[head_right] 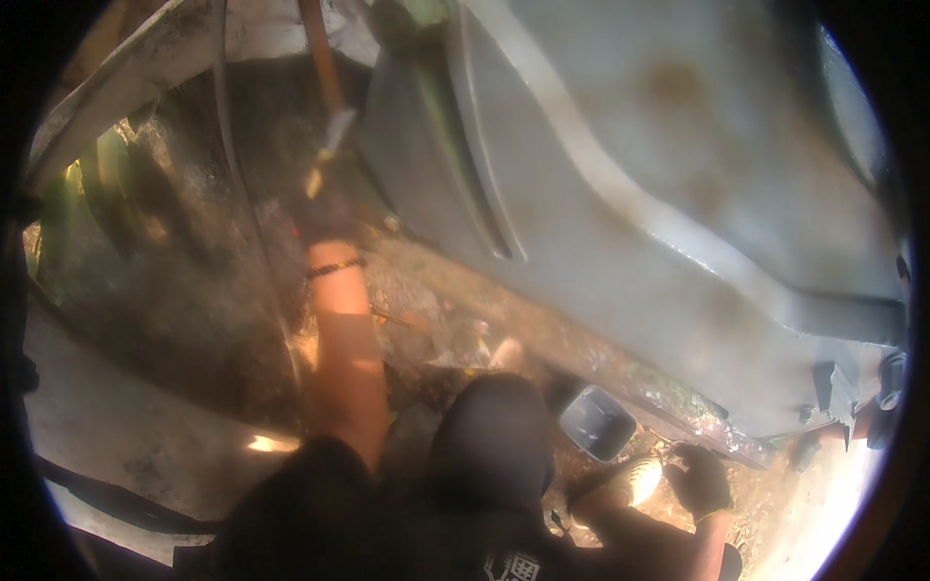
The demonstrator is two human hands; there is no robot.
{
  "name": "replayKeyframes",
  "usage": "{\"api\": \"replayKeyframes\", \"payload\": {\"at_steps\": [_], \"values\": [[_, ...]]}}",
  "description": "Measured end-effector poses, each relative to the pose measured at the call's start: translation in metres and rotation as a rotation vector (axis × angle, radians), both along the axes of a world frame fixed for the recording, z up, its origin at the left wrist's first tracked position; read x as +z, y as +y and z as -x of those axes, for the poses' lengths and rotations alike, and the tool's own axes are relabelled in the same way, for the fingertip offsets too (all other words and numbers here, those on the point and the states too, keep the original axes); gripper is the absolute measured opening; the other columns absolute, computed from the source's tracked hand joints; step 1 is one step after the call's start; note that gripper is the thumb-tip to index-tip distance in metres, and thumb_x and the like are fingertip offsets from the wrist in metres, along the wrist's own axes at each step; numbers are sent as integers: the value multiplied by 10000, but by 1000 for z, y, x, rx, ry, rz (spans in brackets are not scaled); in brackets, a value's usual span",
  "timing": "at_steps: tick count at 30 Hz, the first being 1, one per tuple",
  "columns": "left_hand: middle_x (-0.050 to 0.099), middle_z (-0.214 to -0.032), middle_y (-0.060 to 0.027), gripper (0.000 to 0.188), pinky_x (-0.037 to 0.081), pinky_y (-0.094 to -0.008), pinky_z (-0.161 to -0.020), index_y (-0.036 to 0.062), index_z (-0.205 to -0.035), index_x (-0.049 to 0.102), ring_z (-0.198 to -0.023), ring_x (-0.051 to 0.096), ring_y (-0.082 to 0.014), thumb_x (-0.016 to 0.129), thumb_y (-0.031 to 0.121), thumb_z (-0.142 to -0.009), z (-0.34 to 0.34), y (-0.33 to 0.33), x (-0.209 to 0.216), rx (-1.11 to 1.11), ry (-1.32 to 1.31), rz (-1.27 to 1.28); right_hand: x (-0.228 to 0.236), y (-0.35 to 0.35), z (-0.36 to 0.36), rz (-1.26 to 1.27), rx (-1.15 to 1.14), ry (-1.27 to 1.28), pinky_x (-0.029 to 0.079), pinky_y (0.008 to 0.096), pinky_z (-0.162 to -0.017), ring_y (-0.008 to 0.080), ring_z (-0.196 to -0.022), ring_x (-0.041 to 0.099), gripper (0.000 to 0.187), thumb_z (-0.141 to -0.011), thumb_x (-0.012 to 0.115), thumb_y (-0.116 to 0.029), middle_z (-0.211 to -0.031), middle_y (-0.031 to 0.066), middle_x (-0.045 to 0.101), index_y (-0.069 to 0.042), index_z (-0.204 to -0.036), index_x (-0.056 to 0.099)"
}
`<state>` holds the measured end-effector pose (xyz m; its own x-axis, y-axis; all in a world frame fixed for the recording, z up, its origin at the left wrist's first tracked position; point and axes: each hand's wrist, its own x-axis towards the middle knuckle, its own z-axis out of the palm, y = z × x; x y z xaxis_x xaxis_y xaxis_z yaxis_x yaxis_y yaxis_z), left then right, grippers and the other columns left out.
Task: The person kneels beside a large gray metal object and uses a paintbrush to apply gray paint to its lower side. They repeatedly dip the brush into a small paint container and continue brushing along the curved surface.
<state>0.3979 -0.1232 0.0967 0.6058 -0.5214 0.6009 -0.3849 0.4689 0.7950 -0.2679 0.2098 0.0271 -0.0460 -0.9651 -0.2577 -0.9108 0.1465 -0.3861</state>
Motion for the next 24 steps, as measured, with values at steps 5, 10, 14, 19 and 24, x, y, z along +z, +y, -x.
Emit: {"api": "replayKeyframes", "payload": {"at_steps": [5, 10, 14, 19, 24], "values": [[706, -985, -170, 410, 567, -389, -704, -82, -1125, 616, -882, 711, -268, 638, 319, -1041, 101, 25, -102, 331, -97, -172, 4, 8, 7, 9, -42, -30, 555, 419, -912, 313, -1049, 711, 380, -844, 753, -263, -1170, 144, 748, -69, -1172, 745], [671, -1029, -151, 415, 578, -384, -777, -74, -1176, 577, -949, 696, -296, 639, 315, -1044, 31, 42, -219, 312, -257, -192, -1, 6, -2, -7, -23, -38, 559, 415, -906, 305, -1048, 709, 392, -843, 757, -252, -1192, 137, 741, -64, -1187, 738], [631, -1116, -198, 440, 568, -404, -766, -56, -1184, 588, -961, 679, -333, 640, 355, -1034, 84, 32, -158, 262, -156, -204, 1, 13, 18, 15, -77, 16, 562, 415, -898, 293, -1019, 712, 408, -841, 757, -253, -1184, 132, 742, -61, -1200, 734], [633, -1092, -215, 428, 563, -373, -711, -58, -1183, 585, -955, 667, -284, 668, 326, -1014, 16, 18, -77, -175, 536, -6, -5, 4, 1, -39, -31, -24, 561, 408, -904, 283, -1013, 713, 409, -841, 754, -254, -1181, 129, 743, -64, -1202, 735], [670, -1150, -197, 457, 550, -346, -785, -20, -1278, 552, -1021, 668, -242, 621, 351, -1020, 66, 11, -124, 136, 326, -299, -1, 4, 1, -41, -41, -5, 560, 408, -914, 277, -1036, 708, 415, -844, 754, -262, -1207, 126, 737, -66, -1209, 736]]}}
